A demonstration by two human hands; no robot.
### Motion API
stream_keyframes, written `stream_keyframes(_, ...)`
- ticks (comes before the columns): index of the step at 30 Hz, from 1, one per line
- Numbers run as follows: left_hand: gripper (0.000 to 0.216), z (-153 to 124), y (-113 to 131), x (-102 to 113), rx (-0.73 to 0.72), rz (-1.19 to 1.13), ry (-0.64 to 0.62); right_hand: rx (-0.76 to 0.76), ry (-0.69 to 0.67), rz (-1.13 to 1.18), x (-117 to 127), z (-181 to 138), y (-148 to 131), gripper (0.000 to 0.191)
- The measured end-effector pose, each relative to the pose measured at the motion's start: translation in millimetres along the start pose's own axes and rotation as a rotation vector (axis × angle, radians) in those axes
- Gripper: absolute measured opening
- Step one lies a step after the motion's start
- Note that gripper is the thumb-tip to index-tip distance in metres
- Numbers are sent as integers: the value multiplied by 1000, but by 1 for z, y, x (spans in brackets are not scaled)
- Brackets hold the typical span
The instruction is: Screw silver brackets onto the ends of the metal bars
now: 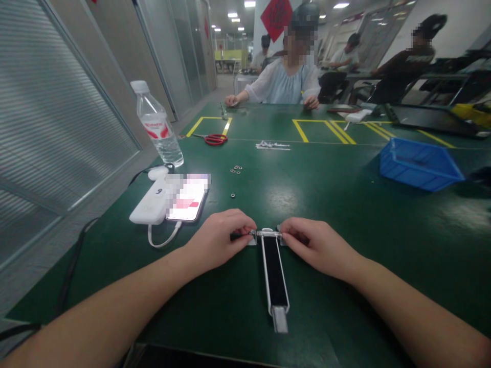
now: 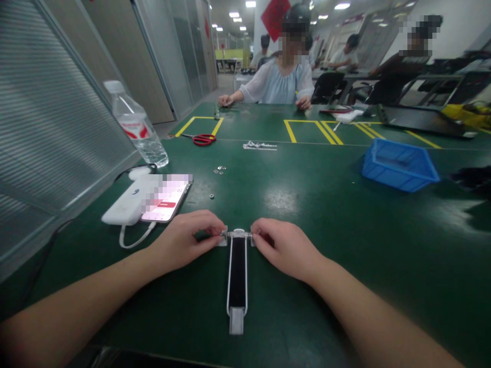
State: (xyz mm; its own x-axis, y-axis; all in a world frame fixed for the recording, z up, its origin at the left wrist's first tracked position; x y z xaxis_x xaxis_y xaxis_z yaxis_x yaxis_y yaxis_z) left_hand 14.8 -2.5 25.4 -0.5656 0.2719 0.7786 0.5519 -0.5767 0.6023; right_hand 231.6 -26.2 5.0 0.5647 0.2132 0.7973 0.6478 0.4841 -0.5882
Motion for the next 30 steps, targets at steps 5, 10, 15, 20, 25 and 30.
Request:
stream_keyframes(5, 16, 0, -1, 0, -9, 50, 9, 6, 2, -4, 0, 0, 1, 14)
stream_keyframes(10, 12, 0, -4, 0, 29, 189, 9, 7, -2, -2, 0, 0, 1, 14)
stream_keyframes(15, 6, 0, -1, 1, 38, 244, -42, 8, 7, -5, -1, 0, 1, 14)
stream_keyframes(20, 5, 1, 1, 2, 53, 241, -41, -2, -1, 1, -1, 0, 1, 14)
stream_keyframes(25, 5, 1, 1, 1, 61, 224, -41, 1, -3, -9, -1, 0, 1, 14)
stream_keyframes(30, 6, 1, 1, 1, 56, 221, -45, 8, 0, -11, 0, 0, 0, 14)
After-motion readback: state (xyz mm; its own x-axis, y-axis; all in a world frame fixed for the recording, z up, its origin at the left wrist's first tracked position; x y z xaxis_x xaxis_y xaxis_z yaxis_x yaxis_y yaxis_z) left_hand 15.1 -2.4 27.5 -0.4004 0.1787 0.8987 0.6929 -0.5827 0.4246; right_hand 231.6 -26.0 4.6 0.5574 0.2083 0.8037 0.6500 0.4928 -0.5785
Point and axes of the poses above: each hand's wrist, its own z-axis towards the middle knuckle, its own x-axis out of the back of the hand, y = z × x, the point moved 2 cm from there along z, towards the middle knuckle, and after that the axes turned 5 degrees about x, right-handed, at the moved point
